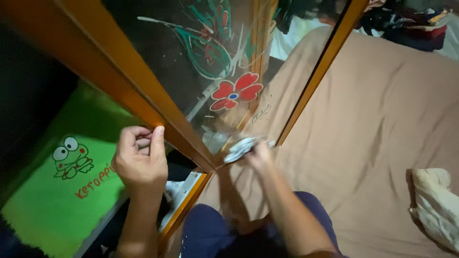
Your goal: The person cleans the glass doors of a wooden cabinet using a spray bottle and a cloth. They repeatedly spray the glass and wipe it down, focusing on different sections of the cabinet doors.
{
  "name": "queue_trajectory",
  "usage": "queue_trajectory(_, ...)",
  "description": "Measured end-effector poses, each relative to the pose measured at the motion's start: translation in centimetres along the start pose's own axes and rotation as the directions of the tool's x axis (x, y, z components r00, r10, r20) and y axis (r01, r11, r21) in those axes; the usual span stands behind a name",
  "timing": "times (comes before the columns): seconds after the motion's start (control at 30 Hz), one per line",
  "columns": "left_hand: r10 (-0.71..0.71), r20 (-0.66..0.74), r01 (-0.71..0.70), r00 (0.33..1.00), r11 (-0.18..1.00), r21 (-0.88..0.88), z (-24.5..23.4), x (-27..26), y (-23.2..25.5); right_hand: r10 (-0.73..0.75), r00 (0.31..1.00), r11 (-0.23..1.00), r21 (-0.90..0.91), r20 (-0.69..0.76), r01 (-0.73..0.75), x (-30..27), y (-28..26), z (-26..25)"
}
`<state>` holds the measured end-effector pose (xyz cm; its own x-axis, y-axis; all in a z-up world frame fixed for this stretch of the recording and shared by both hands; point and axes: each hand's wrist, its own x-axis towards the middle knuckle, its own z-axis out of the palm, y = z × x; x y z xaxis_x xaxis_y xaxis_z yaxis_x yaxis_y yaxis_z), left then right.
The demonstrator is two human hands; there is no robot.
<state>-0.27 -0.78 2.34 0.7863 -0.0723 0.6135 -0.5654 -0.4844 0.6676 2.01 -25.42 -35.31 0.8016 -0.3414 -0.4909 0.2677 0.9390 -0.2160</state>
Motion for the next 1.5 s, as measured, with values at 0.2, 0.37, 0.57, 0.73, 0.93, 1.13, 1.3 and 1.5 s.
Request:
queue_trajectory(0.2,0.002,-0.027,0.000,1.000,0.999,0.048,0.3,-0.2,0.1,-0.080,0.974,0.970,-0.210,0.211,0.125,-2.7,-6.5,2.6)
queue_trajectory(0.37,-0.022,-0.033,0.023,0.999,0.999,0.022,0.4,-0.1,0.1,-0.599,0.769,0.522,-0.618,0.226,0.588,-10.8,1.1,11.7)
queue_trajectory(0.57,-0.039,-0.015,0.038,0.999,0.999,-0.026,0.4,0.0,-0.3,-0.689,0.390,-0.201,-0.677,0.611,0.708,-13.2,0.3,14.7)
queue_trajectory(0.73,-0.011,-0.053,0.016,0.999,0.996,0.084,0.5,-0.1,0.0,-0.862,0.389,0.021,-0.743,0.325,0.669,-4.3,0.0,8.1)
queue_trajectory(0.93,-0.065,-0.048,0.071,0.997,0.991,0.114,0.1,0.3,0.3,-0.637,0.582,-0.025,-0.768,0.506,0.640,-11.1,11.7,7.4)
queue_trajectory(1.13,-0.043,-0.038,0.048,0.998,0.985,0.168,-0.1,0.2,0.5,-0.237,0.255,-0.667,-0.348,0.937,0.658,-18.8,8.0,17.8)
queue_trajectory(1.3,-0.077,-0.027,0.080,0.997,0.987,0.142,-0.3,0.4,1.3,-0.705,0.419,-0.095,-0.662,0.572,0.743,-15.2,-2.4,19.6)
queue_trajectory(1.5,-0.103,-0.025,0.106,0.994,0.972,0.209,-0.7,0.5,2.4,-0.728,0.252,-0.329,-0.648,0.637,0.687,-14.5,-0.3,16.4)
